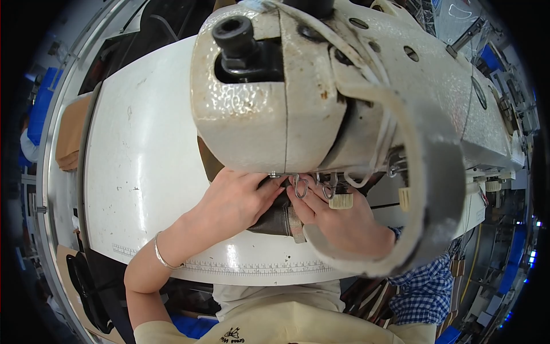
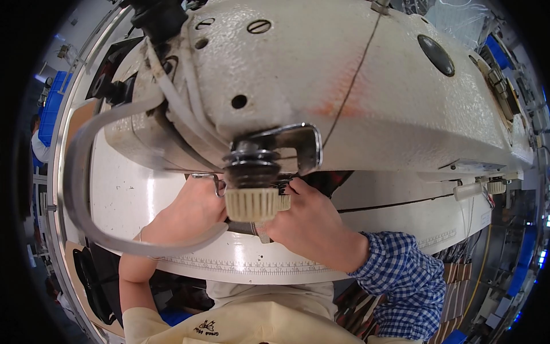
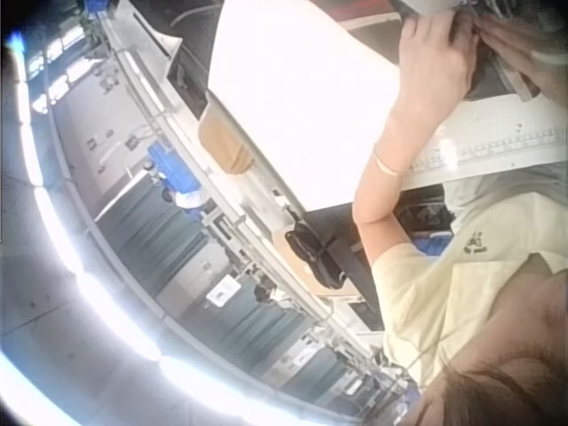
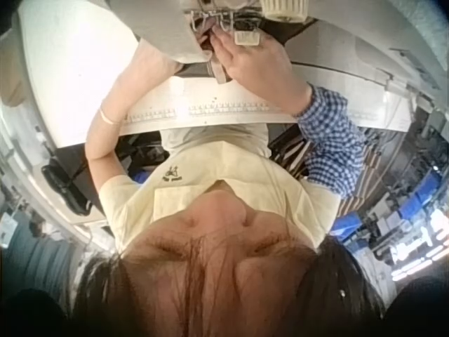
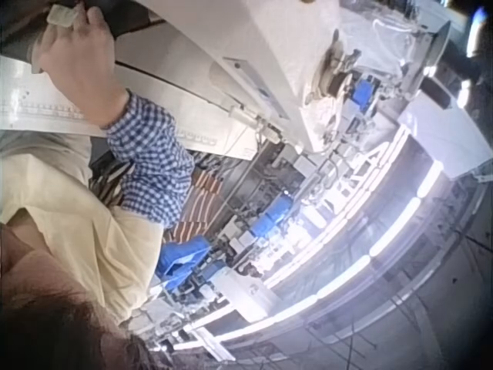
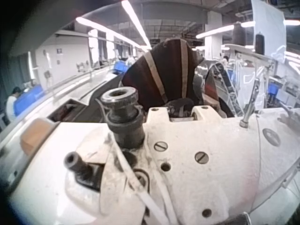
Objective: Sewing a striped fabric tote bag using an industrial sewing machine.
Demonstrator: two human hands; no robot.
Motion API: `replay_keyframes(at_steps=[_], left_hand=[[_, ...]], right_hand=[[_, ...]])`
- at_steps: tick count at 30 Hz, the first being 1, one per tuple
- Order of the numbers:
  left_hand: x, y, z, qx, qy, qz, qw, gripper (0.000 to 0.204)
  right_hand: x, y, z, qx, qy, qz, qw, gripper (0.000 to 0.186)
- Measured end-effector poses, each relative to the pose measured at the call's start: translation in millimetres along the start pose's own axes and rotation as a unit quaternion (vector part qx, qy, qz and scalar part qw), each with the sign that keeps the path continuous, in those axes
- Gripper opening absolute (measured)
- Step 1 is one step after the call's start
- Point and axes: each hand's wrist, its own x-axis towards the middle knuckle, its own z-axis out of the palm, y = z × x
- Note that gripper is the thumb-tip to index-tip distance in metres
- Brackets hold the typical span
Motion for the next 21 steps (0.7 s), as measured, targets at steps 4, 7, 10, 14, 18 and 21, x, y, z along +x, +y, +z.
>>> replay_keyframes(at_steps=[4,7,10,14,18,21], left_hand=[[-5.4,-13.4,10.2,-0.016,0.085,0.052,0.995,0.019],[-12.9,-18.6,5.7,0.007,0.122,0.087,0.989,0.029],[-16.1,-5.1,-12.0,-0.002,0.135,0.157,0.978,0.033],[-46.0,9.7,5.9,0.214,0.139,0.144,0.956,0.029],[-60.7,48.0,-13.8,0.183,0.106,0.179,0.961,0.025],[-62.6,48.3,-8.8,0.197,0.099,0.199,0.955,0.020]], right_hand=[[1.8,6.7,1.1,-0.020,-0.027,-0.008,0.999,0.011],[0.3,9.2,-2.6,-0.033,-0.005,-0.012,0.999,0.018],[-1.2,11.5,-9.2,-0.014,0.006,0.012,1.000,0.027],[-17.9,6.8,-22.1,0.056,-0.055,0.039,0.996,0.047],[-48.8,-17.3,-38.9,0.071,-0.005,-0.060,0.996,0.039],[-56.1,-24.1,-32.9,0.010,0.007,-0.089,0.996,0.033]])
